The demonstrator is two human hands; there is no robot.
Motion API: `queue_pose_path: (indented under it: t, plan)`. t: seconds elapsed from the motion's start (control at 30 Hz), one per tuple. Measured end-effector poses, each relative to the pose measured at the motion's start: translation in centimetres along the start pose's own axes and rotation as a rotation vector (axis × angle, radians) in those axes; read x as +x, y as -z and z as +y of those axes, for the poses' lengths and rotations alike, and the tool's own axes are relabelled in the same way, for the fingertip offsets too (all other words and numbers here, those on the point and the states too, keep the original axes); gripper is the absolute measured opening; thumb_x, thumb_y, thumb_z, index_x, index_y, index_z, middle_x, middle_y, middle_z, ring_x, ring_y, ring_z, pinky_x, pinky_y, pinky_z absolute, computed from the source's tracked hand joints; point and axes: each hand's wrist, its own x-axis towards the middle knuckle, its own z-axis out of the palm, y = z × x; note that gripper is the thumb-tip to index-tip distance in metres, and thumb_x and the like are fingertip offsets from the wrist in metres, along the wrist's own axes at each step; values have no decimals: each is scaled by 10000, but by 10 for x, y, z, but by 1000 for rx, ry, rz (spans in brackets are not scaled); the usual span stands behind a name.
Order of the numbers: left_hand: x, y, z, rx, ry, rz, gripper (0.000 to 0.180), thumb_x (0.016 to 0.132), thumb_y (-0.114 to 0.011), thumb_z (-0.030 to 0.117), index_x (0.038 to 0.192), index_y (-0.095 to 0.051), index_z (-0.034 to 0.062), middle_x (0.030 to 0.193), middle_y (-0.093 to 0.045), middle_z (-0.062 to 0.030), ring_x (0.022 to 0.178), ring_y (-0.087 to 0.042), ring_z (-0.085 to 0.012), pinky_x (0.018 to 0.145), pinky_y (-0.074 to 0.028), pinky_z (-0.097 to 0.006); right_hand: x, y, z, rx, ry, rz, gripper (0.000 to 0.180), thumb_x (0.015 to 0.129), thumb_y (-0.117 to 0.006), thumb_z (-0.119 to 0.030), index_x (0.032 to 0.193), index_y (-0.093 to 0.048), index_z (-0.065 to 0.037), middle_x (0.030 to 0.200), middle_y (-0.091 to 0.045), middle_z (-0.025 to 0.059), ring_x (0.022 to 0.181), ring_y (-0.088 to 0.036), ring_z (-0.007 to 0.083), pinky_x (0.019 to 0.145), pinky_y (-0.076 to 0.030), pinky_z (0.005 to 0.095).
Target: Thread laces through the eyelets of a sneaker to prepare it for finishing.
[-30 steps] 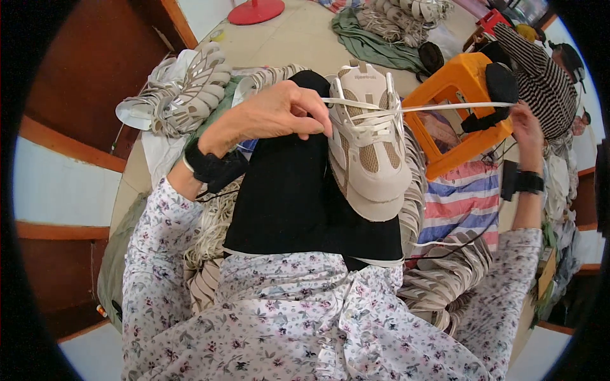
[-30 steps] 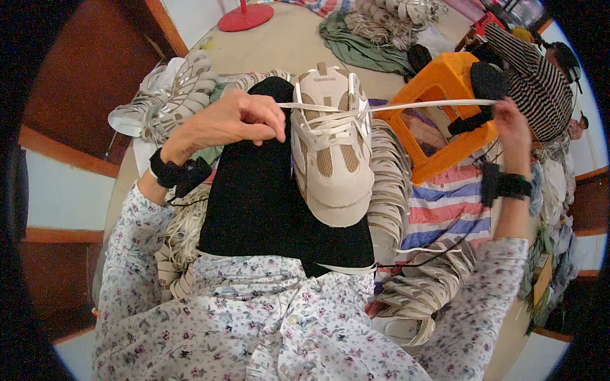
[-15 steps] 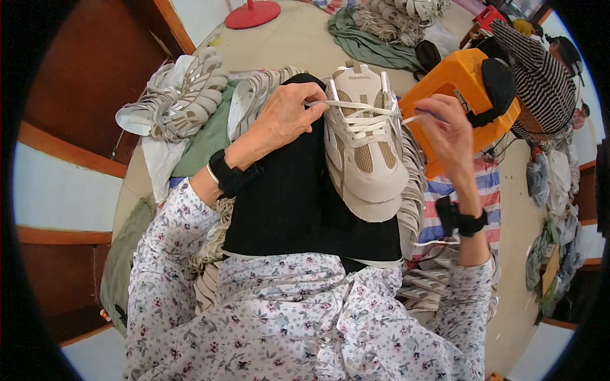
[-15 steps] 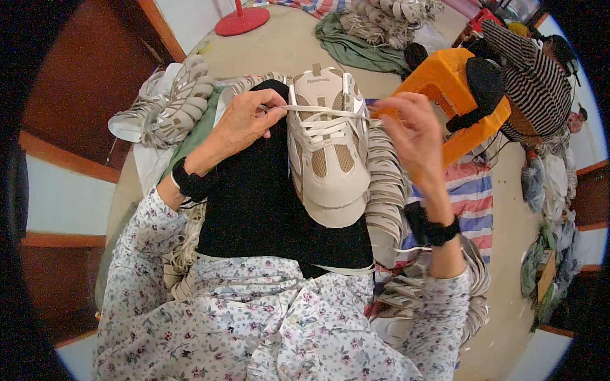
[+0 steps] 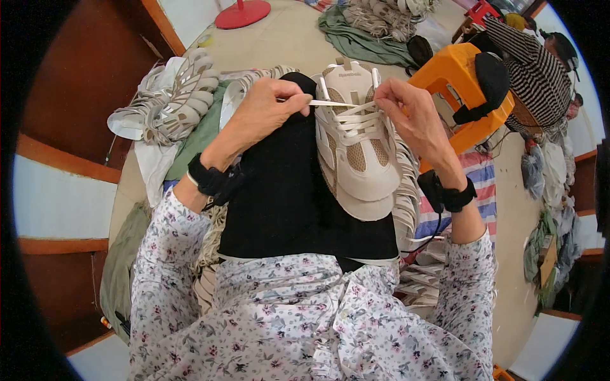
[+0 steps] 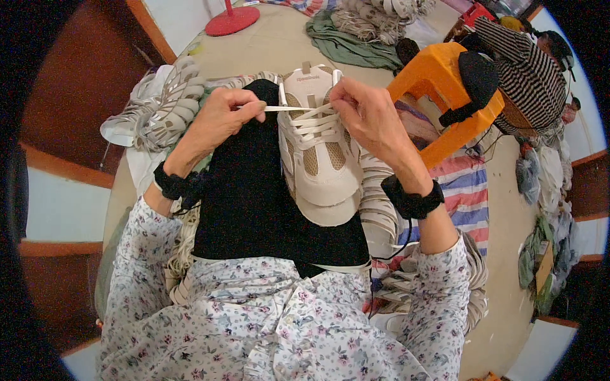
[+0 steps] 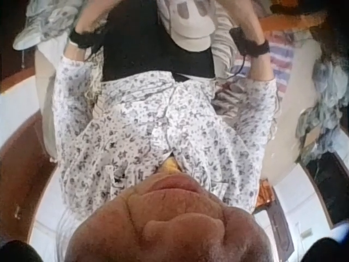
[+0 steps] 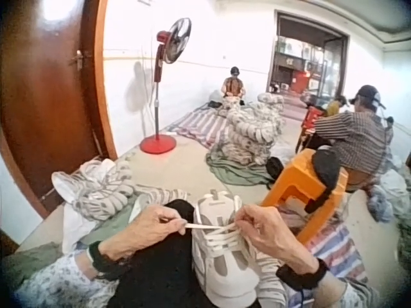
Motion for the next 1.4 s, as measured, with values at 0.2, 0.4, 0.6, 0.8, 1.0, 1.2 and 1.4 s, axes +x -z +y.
queue_pose_path:
  t: [0.2,0.4,0.6,0.8,1.0,1.2,1.4]
  plan:
    - [-27,5,-6,71,48,93,271,907,-639,225,733,-673,20,624,-505,57,606,-402,-49,533,-284,-243,4,16,13,-97,-9,-5,73,872,-605,-33,880,-562,26,639,-531,56,577,-443,133,534,-381,297]
    - [-51,6,-16,-188,237,98,288,942,-628,239,730,-660,47,572,-425,91,530,-340,-10,497,-228,-200,-4,17,21,-53,-58,-19,63,886,-608,-37,907,-581,16,655,-542,33,595,-443,102,533,-375,281]
    - [-43,12,-22,-318,244,79,292,972,-609,261,785,-666,44,593,-444,80,511,-347,-11,475,-245,-190,-6,25,14,160,-252,-72,103,904,-623,-68,922,-611,33,682,-546,-8,625,-465,88,548,-391,268]
    - [-45,33,-31,-641,273,3,237,977,-600,235,848,-627,38,652,-464,63,508,-349,-8,486,-268,-167,-21,10,5,8,-228,-133,169,872,-651,-105,853,-634,62,675,-577,27,626,-499,100,556,-425,285]
    - [-57,57,-50,-1000,281,58,230,972,-605,223,830,-600,42,692,-480,47,544,-381,-7,498,-286,-162,-35,4,3,-154,-174,-8,154,760,-610,-65,775,-591,87,599,-535,159,579,-507,135,548,-433,338]
    - [-80,91,-71,-1347,242,136,199,991,-583,176,869,-540,25,857,-519,-29,603,-432,-17,514,-367,-162,-57,41,9,-270,-390,-130,122,761,-655,-64,756,-603,47,594,-504,68,569,-465,112,508,-383,301]
    - [-117,135,-87,-1608,126,384,156,990,-540,79,1062,-544,-59,1069,-593,-152,812,-609,-131,645,-530,-219,-81,87,15,314,-649,-240,155,908,-691,-181,866,-668,-33,663,-531,-68,569,-451,12,492,-338,190]
